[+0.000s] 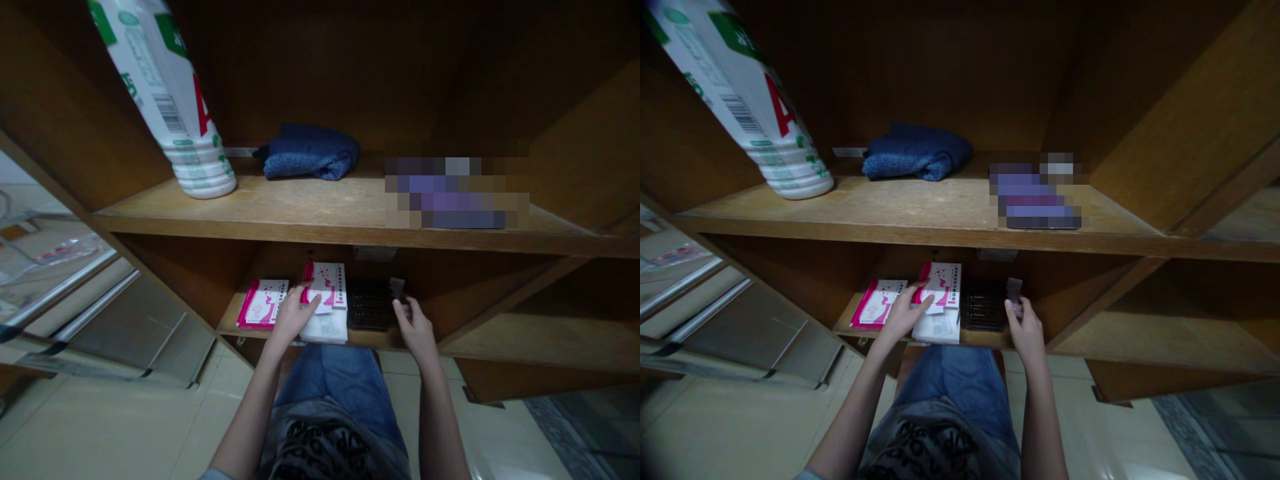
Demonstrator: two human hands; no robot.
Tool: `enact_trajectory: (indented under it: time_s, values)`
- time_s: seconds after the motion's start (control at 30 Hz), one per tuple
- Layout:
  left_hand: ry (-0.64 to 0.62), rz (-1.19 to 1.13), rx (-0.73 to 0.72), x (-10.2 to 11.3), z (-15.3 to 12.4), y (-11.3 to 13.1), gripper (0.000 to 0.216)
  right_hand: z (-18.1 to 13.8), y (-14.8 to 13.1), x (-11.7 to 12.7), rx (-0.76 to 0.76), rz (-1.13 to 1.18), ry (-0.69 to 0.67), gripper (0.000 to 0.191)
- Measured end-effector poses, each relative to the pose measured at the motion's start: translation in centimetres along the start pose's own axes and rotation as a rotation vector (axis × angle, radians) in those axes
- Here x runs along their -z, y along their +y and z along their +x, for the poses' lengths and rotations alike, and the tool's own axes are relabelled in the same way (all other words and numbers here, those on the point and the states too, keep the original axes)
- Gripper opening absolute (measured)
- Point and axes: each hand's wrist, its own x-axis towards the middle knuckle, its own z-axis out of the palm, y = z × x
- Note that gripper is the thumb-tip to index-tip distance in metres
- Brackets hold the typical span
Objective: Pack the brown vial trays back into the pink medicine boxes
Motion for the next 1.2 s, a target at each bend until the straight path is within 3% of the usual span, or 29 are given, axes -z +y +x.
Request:
enact_trajectory:
  time_s: [0.3, 0.43, 0.5, 0.57, 0.63, 0.7, 0.8, 0.9, 1.0, 1.2]
  values:
    - [-0.026, 0.003, 0.031, 0.2, 0.0, 0.4, 0.042, -1.9, -0.5, 2.1, -0.026, -0.032, 0.079, 0.067]
    - [-0.014, 0.012, 0.015, 0.1, 0.0, 0.3, 0.042, -3.4, -2.1, 1.5, 0.039, -0.005, 0.375, 0.055]
    - [-0.008, 0.022, 0.009, 0.0, 0.0, 0.3, 0.041, -4.5, -3.3, 0.5, 0.152, 0.048, 0.473, 0.04]
    - [-0.008, 0.035, 0.014, 0.0, 0.0, 0.3, 0.041, -5.8, -4.5, -0.6, 0.293, 0.077, 0.388, 0.026]
    - [-0.009, 0.034, 0.012, 0.1, 0.0, 0.3, 0.04, -7.0, -5.6, -2.0, 0.413, 0.061, 0.141, 0.021]
    - [-0.013, 0.019, 0.004, 0.1, 0.0, 0.4, 0.04, -8.0, -6.3, -3.3, 0.495, -0.01, -0.115, 0.023]
    - [-0.021, 0.009, 0.008, 0.1, 0.1, 0.4, 0.041, -8.7, -7.1, -4.8, 0.57, -0.176, -0.33, 0.033]
    - [-0.023, 0.021, 0.011, 0.1, 0.1, 0.4, 0.041, -8.5, -7.5, -5.4, 0.564, -0.331, -0.439, 0.048]
    - [-0.026, 0.031, 0.017, 0.1, 0.1, 0.4, 0.042, -8.1, -7.5, -5.6, 0.552, -0.398, -0.49, 0.048]
    - [-0.019, 0.015, 0.014, -0.1, 0.1, 0.1, 0.041, -8.0, -6.7, -5.9, 0.58, -0.394, -0.43, 0.039]
